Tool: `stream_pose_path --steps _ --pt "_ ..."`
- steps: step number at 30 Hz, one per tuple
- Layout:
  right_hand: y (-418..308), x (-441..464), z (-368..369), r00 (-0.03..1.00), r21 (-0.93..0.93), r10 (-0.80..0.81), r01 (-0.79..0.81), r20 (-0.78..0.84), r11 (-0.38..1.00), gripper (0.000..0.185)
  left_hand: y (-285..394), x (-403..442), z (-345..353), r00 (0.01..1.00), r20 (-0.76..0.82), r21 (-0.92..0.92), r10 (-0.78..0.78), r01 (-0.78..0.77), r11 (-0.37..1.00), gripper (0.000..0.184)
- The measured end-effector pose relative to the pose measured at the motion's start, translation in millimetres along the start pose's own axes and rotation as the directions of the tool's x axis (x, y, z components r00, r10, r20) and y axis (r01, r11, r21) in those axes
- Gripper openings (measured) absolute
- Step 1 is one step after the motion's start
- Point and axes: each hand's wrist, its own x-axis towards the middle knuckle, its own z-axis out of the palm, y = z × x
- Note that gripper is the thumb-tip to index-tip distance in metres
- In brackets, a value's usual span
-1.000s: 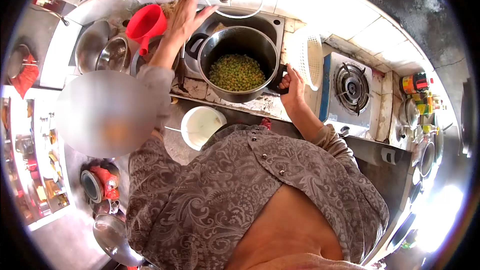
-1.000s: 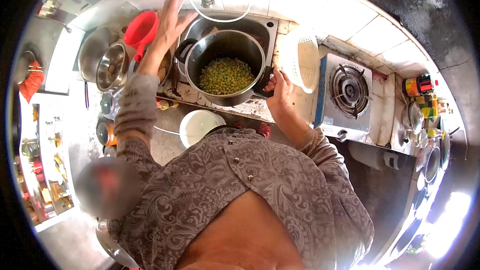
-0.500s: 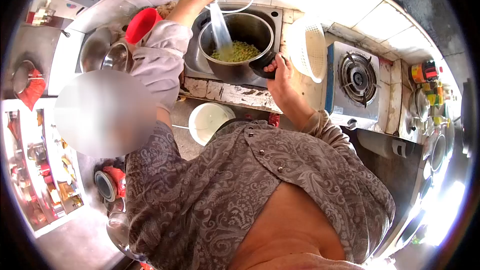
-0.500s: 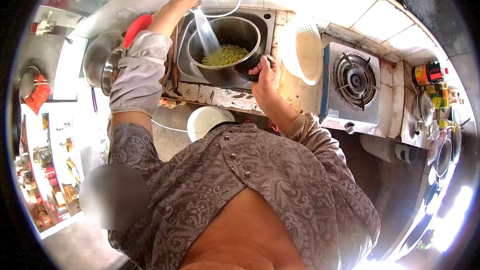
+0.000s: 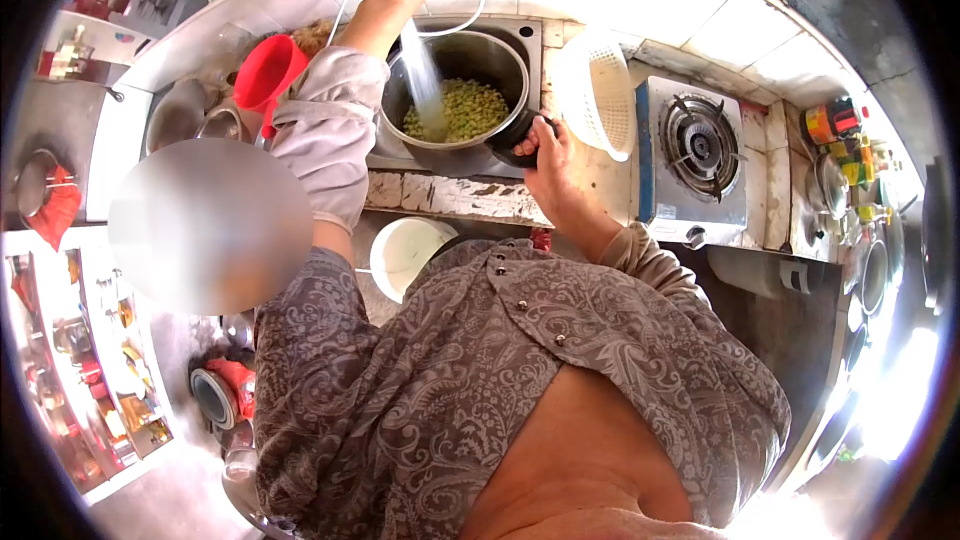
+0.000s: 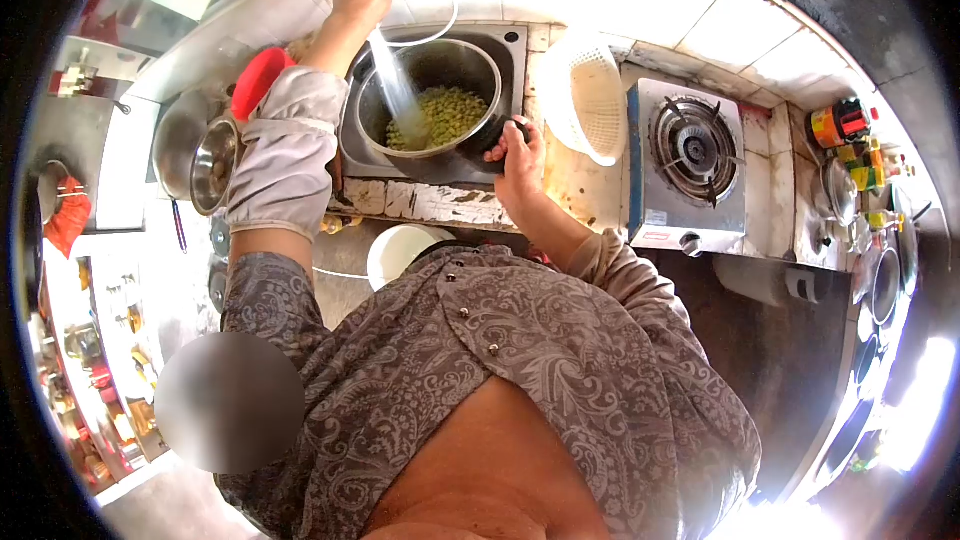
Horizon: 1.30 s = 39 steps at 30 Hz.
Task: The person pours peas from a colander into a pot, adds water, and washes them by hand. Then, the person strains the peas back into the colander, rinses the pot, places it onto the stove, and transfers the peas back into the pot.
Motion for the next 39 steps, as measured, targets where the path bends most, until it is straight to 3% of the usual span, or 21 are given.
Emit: stream_pose_path --steps 10,17,39 --pt "-11 11 -5 0.995 -0.074 0.076 -0.072 0.061 0.995 0.013 3 3 3 0.999 -0.045 0.058 0.006 -0.004 0.998 0.015" --pt "-12 14 -5 0.995 -0.123 0.089 -0.083 0.05 0.989 0.013 3 1 3 0.993 -0.112 -0.042 -0.04 0.035 0.999 0.013" --pt "-13 20 -9 0.987 -0.102 0.105 -0.092 0.123 0.99 0.014 7 0 -3 0.985 -0.171 -0.006 -0.026 0.025 1.0 0.012"
